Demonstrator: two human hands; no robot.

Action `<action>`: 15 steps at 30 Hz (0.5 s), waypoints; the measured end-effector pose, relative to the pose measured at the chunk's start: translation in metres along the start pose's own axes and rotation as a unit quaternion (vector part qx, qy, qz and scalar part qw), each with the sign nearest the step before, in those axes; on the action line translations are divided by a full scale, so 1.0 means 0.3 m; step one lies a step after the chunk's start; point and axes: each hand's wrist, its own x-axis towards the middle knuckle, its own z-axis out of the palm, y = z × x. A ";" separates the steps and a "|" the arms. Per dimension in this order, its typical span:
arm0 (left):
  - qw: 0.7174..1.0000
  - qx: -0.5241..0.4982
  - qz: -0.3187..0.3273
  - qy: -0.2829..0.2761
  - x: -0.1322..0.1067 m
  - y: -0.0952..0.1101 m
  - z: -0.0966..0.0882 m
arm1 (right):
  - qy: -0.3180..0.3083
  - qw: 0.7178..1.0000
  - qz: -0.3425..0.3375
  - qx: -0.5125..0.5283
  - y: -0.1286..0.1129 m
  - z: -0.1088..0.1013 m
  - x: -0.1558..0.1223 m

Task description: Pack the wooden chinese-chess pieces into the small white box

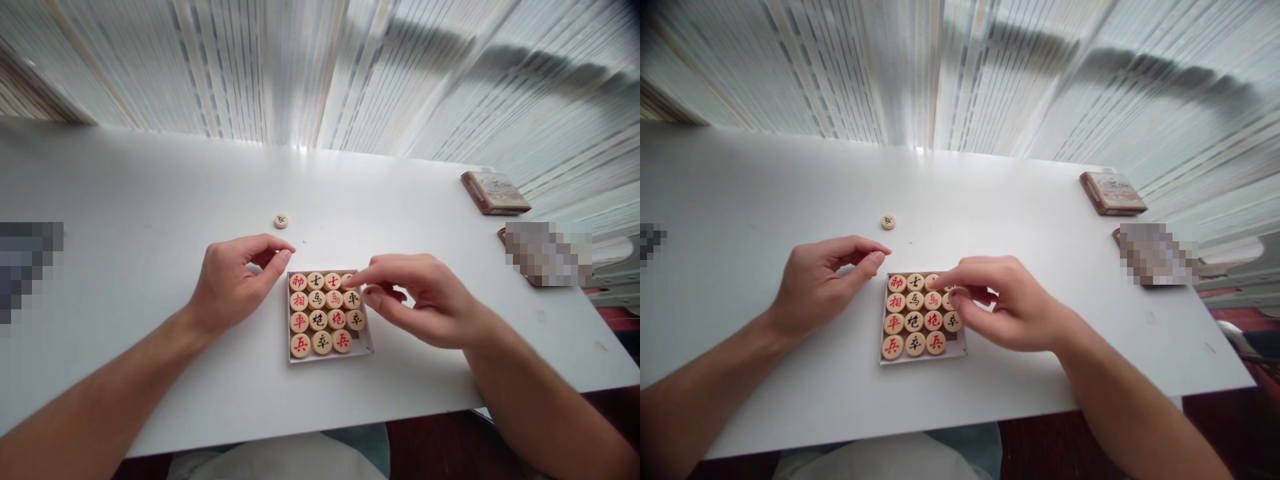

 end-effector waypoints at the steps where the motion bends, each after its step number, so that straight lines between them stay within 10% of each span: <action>1: 1.000 -0.001 0.001 -0.001 -0.001 0.001 -0.001 | 0.027 0.999 0.034 0.016 0.005 0.007 0.001; 15: 1.000 -0.004 0.020 0.002 -0.007 0.015 -0.002 | 0.235 0.939 0.178 0.180 0.116 0.039 0.050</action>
